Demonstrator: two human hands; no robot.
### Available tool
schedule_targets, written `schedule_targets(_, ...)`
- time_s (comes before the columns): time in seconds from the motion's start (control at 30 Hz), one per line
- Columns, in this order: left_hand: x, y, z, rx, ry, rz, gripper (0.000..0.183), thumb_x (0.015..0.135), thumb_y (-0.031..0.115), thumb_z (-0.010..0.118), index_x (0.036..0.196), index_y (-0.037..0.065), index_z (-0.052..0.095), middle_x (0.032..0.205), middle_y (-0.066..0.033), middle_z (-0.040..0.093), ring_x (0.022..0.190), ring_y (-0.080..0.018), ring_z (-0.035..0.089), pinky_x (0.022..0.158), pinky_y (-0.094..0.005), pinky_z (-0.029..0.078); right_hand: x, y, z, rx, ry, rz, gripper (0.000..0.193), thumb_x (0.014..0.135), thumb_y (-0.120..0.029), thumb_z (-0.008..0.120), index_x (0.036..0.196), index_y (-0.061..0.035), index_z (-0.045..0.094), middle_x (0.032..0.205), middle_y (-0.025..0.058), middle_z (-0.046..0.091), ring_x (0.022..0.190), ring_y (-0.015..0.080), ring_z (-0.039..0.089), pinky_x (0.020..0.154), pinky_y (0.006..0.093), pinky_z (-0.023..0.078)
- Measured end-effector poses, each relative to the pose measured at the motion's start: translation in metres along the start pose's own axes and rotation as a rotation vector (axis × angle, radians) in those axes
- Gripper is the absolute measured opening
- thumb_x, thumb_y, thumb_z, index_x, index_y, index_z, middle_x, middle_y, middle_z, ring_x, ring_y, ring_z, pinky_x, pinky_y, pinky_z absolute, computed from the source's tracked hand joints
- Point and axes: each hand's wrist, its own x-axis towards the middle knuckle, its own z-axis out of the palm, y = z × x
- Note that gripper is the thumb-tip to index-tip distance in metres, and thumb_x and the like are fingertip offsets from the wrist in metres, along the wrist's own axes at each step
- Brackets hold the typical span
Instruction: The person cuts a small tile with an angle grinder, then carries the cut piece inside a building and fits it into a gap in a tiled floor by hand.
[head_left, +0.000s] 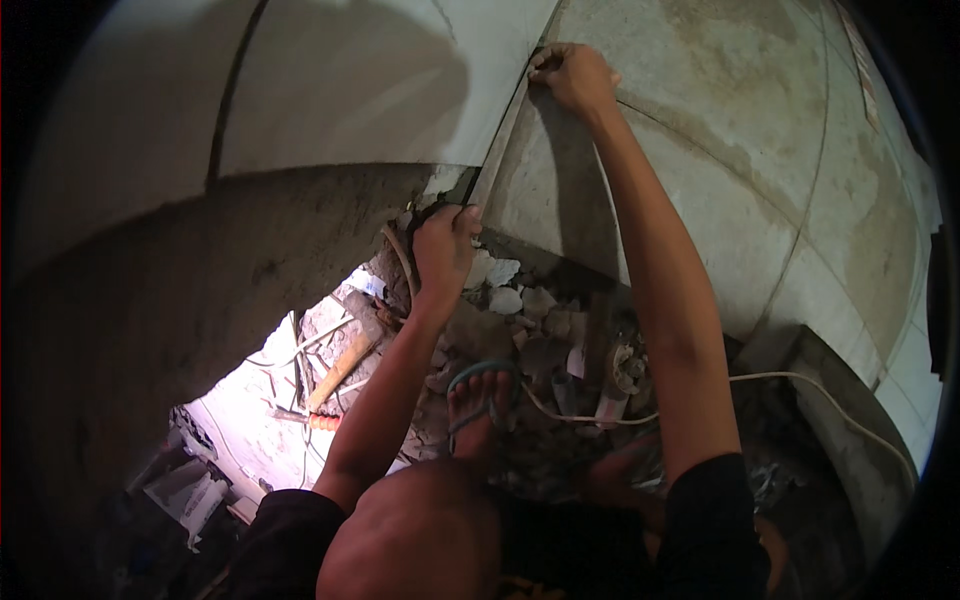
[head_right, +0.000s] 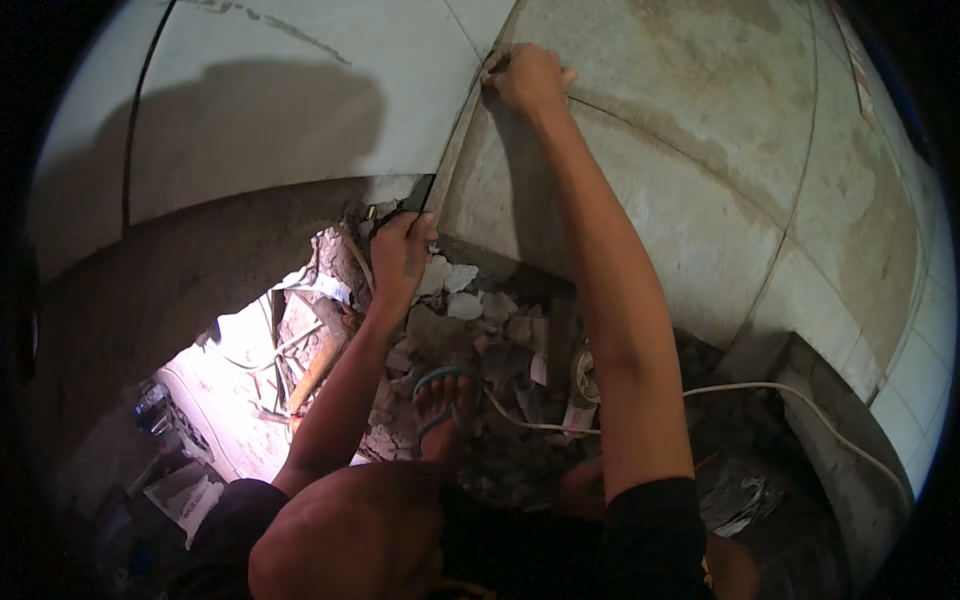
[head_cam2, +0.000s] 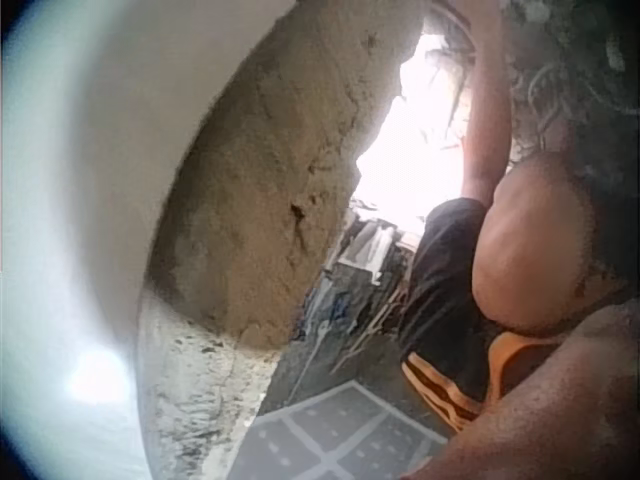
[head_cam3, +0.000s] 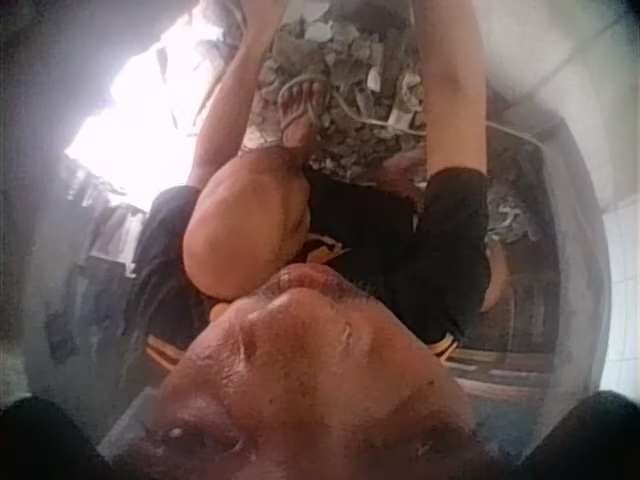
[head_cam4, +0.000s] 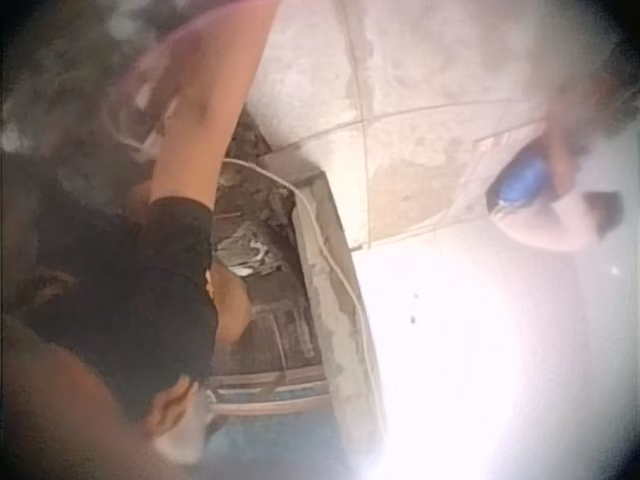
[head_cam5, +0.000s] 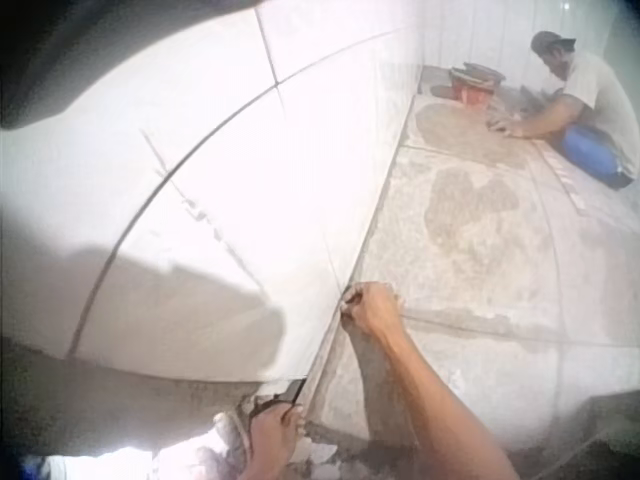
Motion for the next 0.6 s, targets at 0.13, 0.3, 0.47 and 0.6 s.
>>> schedule_targets(0.13, -0.001, 0.011, -0.005, -0.042, -0.055, -0.159, 0.023, 0.090, 0.019, 0.059, 0.092, -0.002, 0.067, 0.071, -0.0142, 0.067, 0.055, -0.0183, 0.062, 0.055, -0.0311, 0.049, -0.005, -0.006, -0.003, 0.010, -0.030, -0.019, 0.016, 0.070, -0.026, 0.075, 0.085, -0.0196, 0.075, 0.080, -0.0003, 0.071, 0.083, 0.0196, 0.065, 0.078, 0.0416, 0.033)
schedule_targets(0.3, -0.002, 0.012, -0.007, 0.000, -0.070, -0.206, 0.027, 0.091, 0.024, 0.060, 0.094, -0.002, 0.068, 0.072, -0.0092, 0.068, 0.053, -0.0120, 0.059, 0.054, -0.0265, 0.048, -0.006, -0.002, 0.003, -0.031, 0.020, -0.044, 0.015, 0.070, -0.024, 0.075, 0.085, -0.0200, 0.075, 0.078, -0.0009, 0.071, 0.079, 0.0172, 0.064, 0.077, 0.0392, 0.033)
schedule_targets(0.47, -0.004, 0.014, -0.005, -0.062, -0.030, -0.181, 0.028, 0.091, 0.025, 0.060, 0.094, -0.002, 0.068, 0.073, -0.0098, 0.068, 0.055, -0.0125, 0.060, 0.056, -0.0270, 0.049, -0.008, 0.001, 0.007, 0.025, 0.061, -0.063, 0.015, 0.071, -0.023, 0.076, 0.086, -0.0187, 0.074, 0.076, -0.0008, 0.071, 0.075, 0.0149, 0.065, 0.077, 0.0380, 0.034)
schedule_targets(0.6, -0.004, 0.013, -0.007, -0.018, -0.026, -0.187, 0.028, 0.090, 0.024, 0.062, 0.094, -0.003, 0.067, 0.073, -0.0105, 0.068, 0.055, -0.0126, 0.060, 0.056, -0.0275, 0.049, -0.011, 0.001, 0.007, 0.037, 0.096, -0.106, 0.016, 0.072, -0.021, 0.075, 0.087, -0.0171, 0.074, 0.076, 0.0002, 0.071, 0.073, 0.0146, 0.065, 0.074, 0.0358, 0.034)
